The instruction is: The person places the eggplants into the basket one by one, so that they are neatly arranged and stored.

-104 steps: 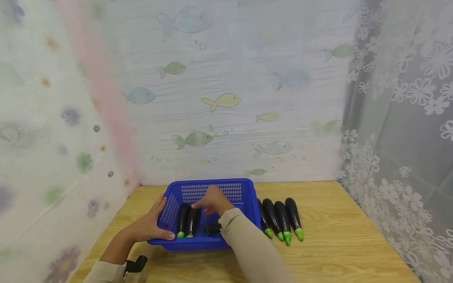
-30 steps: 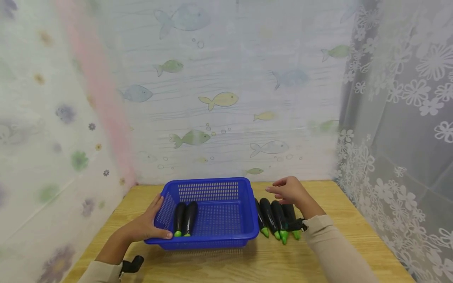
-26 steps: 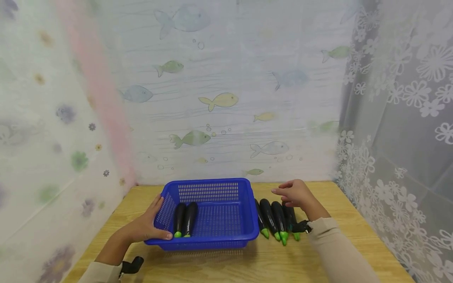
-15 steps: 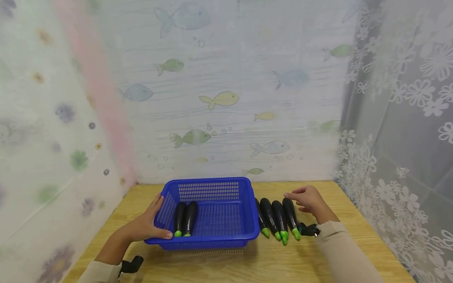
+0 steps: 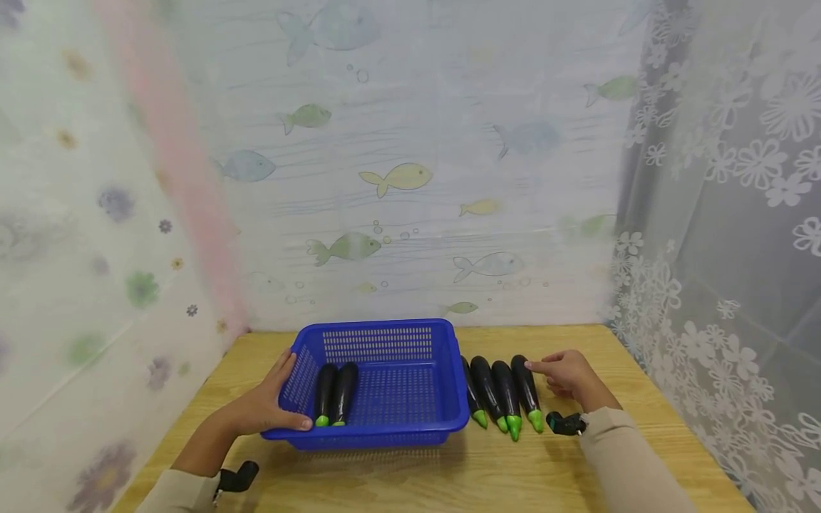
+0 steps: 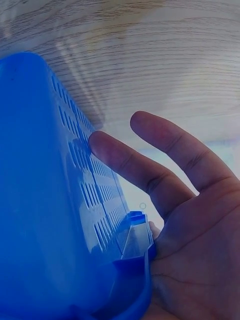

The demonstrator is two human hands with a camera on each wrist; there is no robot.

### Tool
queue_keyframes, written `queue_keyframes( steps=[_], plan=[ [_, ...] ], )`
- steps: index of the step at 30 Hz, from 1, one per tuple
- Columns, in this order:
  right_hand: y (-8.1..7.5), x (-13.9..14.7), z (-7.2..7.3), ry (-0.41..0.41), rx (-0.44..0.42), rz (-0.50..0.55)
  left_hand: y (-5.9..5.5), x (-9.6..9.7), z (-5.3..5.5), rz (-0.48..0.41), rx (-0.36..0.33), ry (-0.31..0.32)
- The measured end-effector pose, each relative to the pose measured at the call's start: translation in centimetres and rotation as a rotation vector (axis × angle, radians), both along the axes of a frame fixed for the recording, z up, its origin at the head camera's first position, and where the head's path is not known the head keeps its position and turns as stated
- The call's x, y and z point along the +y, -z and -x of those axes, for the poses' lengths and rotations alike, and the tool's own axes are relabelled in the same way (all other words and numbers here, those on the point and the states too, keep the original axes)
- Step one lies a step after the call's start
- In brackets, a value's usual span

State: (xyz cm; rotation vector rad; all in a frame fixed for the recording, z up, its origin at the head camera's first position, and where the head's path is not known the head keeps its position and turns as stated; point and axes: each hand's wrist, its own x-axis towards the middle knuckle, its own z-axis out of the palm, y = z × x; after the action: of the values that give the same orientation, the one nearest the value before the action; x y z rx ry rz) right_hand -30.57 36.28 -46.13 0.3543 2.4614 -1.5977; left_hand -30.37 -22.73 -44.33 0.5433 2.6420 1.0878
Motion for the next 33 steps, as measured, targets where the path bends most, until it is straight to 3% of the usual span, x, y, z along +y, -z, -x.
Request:
queue_keyframes(
  steps=[8,12,19,27,33],
  plan=[
    [1.0,0.1,0.1,-0.021,-0.024,0.015,0.1,-0.1,0.2,-0.012,0.004,0.007],
    [1.1,0.0,0.1,-0.013,-0.028,-0.02,0.1,-0.1,0.2,-0.021,0.004,0.011],
    [1.3,-0.7,-0.1,-0.009,-0.021,0.025,0.3,0.1,0.3,-0.015,-0.004,-0.003],
    [1.5,-0.9,0.0,0.011,-0.017,0.002,0.3,0.3,0.1,-0.016,-0.001,-0.012],
    [1.3,-0.7,0.3,-0.025,0.011,-0.028,0.2,0.3,0.2,-0.025,0.001,-0.008]
  ],
)
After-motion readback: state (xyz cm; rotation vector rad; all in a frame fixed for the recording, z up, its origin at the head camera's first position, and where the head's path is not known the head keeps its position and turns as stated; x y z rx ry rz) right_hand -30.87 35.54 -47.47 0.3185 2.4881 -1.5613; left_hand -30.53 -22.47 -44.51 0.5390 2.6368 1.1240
